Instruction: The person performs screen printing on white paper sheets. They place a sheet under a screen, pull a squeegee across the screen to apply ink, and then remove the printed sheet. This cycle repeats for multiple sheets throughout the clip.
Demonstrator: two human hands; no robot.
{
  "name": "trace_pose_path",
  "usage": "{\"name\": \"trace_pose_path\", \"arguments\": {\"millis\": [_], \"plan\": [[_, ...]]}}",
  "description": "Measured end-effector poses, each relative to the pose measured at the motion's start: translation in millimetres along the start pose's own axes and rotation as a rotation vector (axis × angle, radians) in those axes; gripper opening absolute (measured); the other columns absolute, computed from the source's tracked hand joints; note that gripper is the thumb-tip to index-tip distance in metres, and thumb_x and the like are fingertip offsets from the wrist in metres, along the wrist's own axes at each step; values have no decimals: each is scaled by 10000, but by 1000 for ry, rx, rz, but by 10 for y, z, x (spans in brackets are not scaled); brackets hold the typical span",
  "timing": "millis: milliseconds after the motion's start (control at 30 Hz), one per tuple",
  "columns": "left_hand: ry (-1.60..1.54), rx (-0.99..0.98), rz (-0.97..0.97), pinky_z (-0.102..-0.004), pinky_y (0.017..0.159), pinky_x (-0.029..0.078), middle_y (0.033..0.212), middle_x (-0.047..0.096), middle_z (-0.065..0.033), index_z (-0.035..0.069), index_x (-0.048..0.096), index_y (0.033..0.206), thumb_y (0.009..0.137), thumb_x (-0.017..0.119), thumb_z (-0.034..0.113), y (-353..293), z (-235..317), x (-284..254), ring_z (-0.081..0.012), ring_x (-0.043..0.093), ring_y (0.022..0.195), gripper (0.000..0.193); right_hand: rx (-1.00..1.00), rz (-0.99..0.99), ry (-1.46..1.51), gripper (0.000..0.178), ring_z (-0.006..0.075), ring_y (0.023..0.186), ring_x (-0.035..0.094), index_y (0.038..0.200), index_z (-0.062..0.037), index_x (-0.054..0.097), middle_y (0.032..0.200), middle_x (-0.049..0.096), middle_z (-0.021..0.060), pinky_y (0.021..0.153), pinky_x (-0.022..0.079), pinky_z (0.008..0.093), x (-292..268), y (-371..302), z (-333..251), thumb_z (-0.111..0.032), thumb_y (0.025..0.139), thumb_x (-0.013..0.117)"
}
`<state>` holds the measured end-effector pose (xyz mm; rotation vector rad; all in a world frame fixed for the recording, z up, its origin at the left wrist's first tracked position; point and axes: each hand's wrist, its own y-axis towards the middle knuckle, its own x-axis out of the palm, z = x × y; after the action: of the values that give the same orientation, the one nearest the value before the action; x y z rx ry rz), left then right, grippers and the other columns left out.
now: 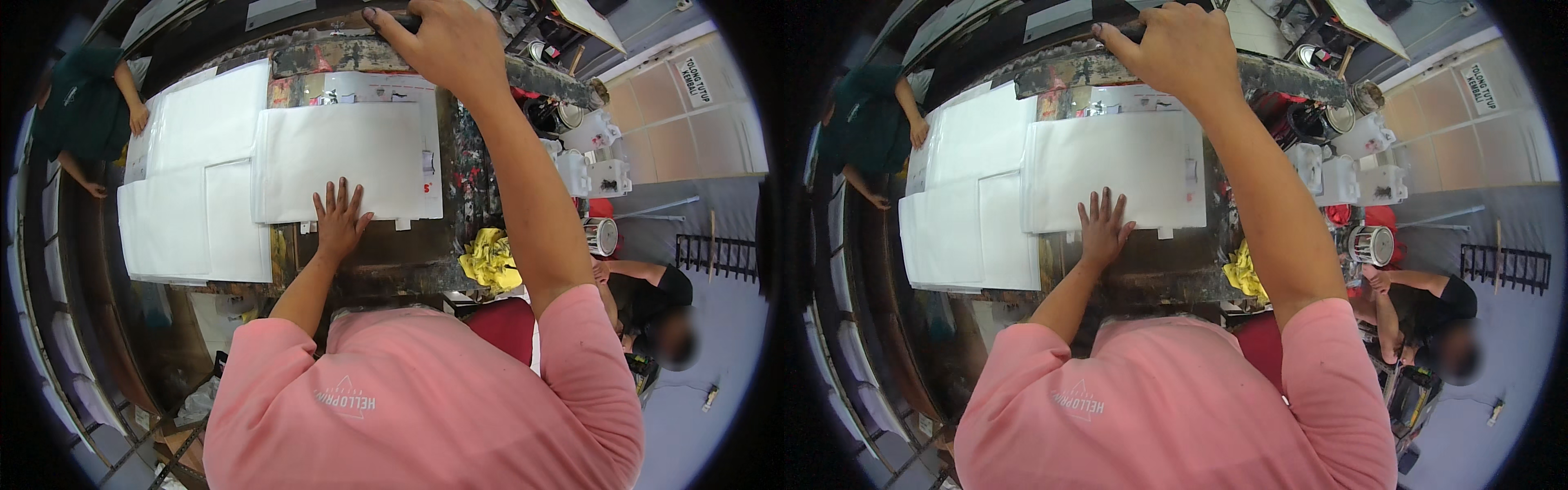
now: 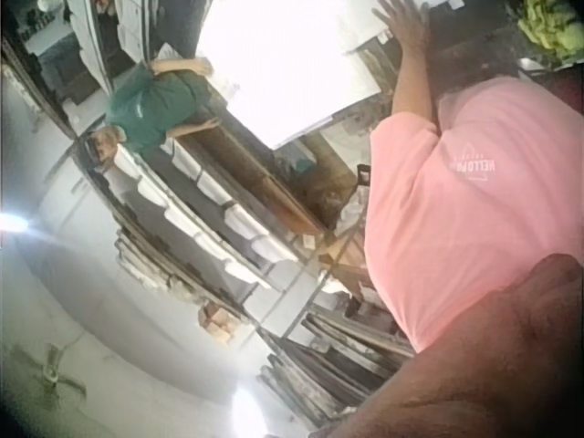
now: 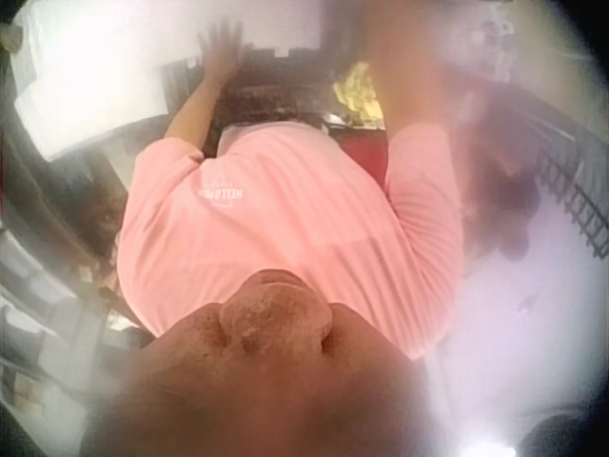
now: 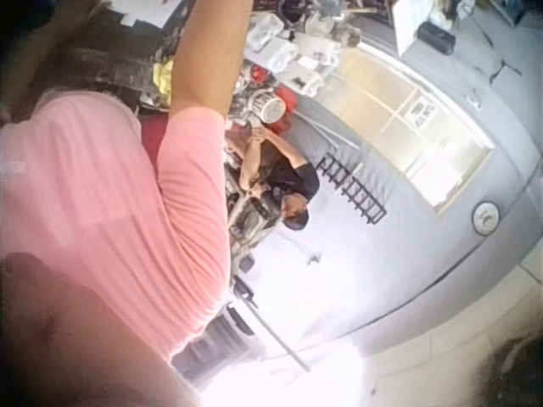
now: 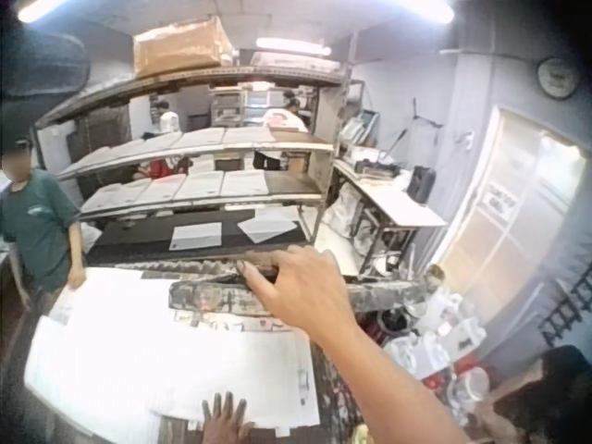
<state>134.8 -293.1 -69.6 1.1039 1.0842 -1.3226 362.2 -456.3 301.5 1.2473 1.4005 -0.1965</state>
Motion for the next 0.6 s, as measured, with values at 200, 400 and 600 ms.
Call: {"name": "trace_pose_path", "arguments": {"millis": [200,400,600], "plan": [[43,12,33,-739,1266,36,1785,207,-196,214,339,1707,1069,410,702,-42,-27,51,-442,116,1654,807,-47,27,-110,500,376,922,726,1064,-99,853,912,770,192,863,542,495,52,-68,31,-542,988,635],[31,24,23,-775,1244,10,1784,208,-199,229,328,1711,1042,406,752,-16,-47,41,-438,117,1656,853,-93,123,-194,685,328,861,744,951,-65,850,851,771,150,760,502,465,235,-78,154,-696,970,586],[-22,23,64,-779,1241,-9,1783,203,-203,224,359,1700,1028,421,763,-49,-108,97,-432,112,1658,864,-47,50,-191,711,383,941,739,1014,-22,830,935,771,204,874,548,483,198,-64,58,-685,990,574]]}}
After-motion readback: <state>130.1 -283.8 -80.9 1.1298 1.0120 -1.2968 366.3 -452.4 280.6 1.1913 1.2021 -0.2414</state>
